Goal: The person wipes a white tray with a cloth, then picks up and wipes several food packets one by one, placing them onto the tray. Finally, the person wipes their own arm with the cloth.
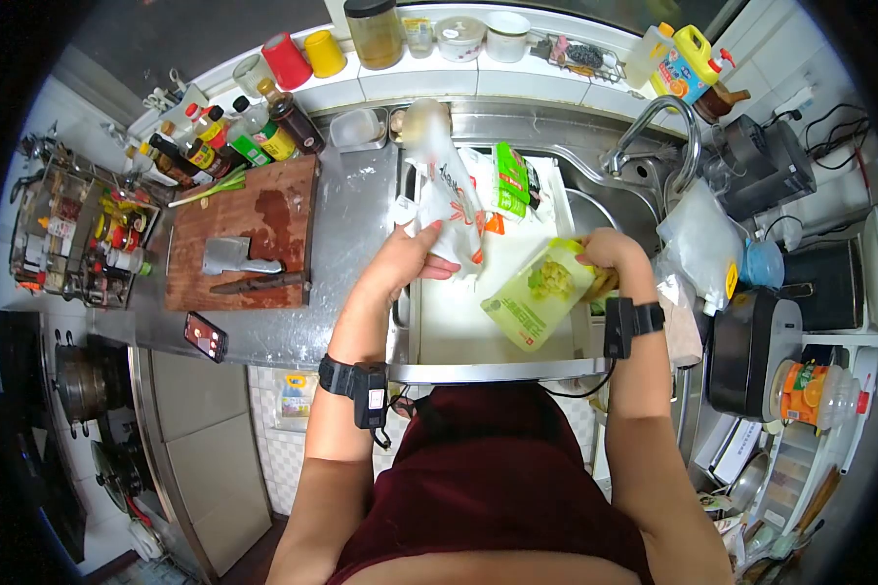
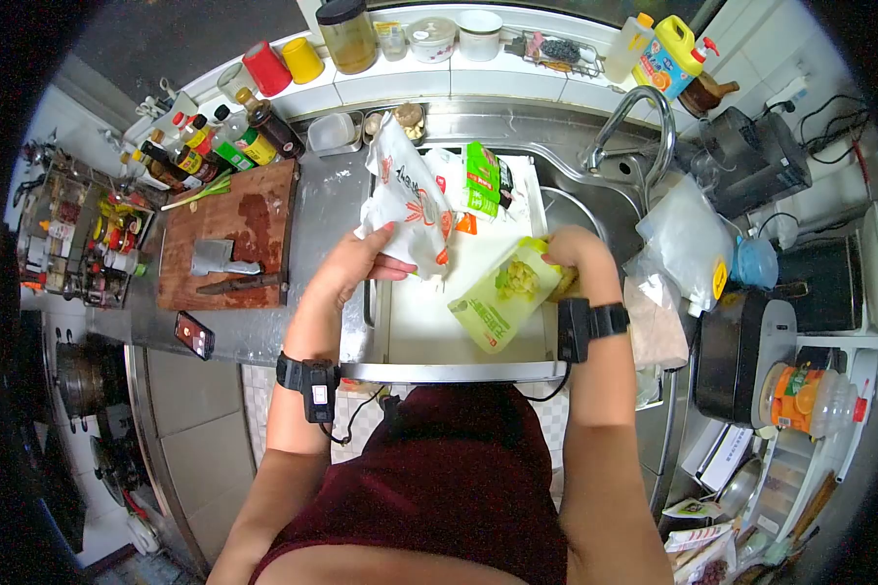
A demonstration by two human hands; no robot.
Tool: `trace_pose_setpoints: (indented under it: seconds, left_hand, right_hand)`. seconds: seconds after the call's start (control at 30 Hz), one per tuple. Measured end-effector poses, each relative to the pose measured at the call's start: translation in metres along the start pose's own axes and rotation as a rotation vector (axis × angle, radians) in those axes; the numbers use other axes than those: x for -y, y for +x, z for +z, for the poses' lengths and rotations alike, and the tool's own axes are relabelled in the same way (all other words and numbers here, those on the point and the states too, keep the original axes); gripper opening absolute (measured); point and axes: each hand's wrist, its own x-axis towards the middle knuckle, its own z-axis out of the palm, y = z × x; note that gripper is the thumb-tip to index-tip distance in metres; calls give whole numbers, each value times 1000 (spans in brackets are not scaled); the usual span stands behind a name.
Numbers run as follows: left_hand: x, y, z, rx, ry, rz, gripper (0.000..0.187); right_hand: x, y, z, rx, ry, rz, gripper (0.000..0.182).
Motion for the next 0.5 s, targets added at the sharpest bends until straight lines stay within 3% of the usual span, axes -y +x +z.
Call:
trace_pose_setpoints:
  seconds: [0.2, 0.33, 0.5]
  left_hand:
    - [17, 15, 5, 271, -388, -158, 45]
    - [37, 27, -9, 59, 412, -135, 58]
    - [31, 19, -14, 50, 508, -91, 56]
  right_hand:
    - [10, -67, -33, -134, 219, 115, 28]
    - [13, -84, -38, -137, 159, 192, 28]
    - [22, -108, -42, -218, 336, 175, 26]
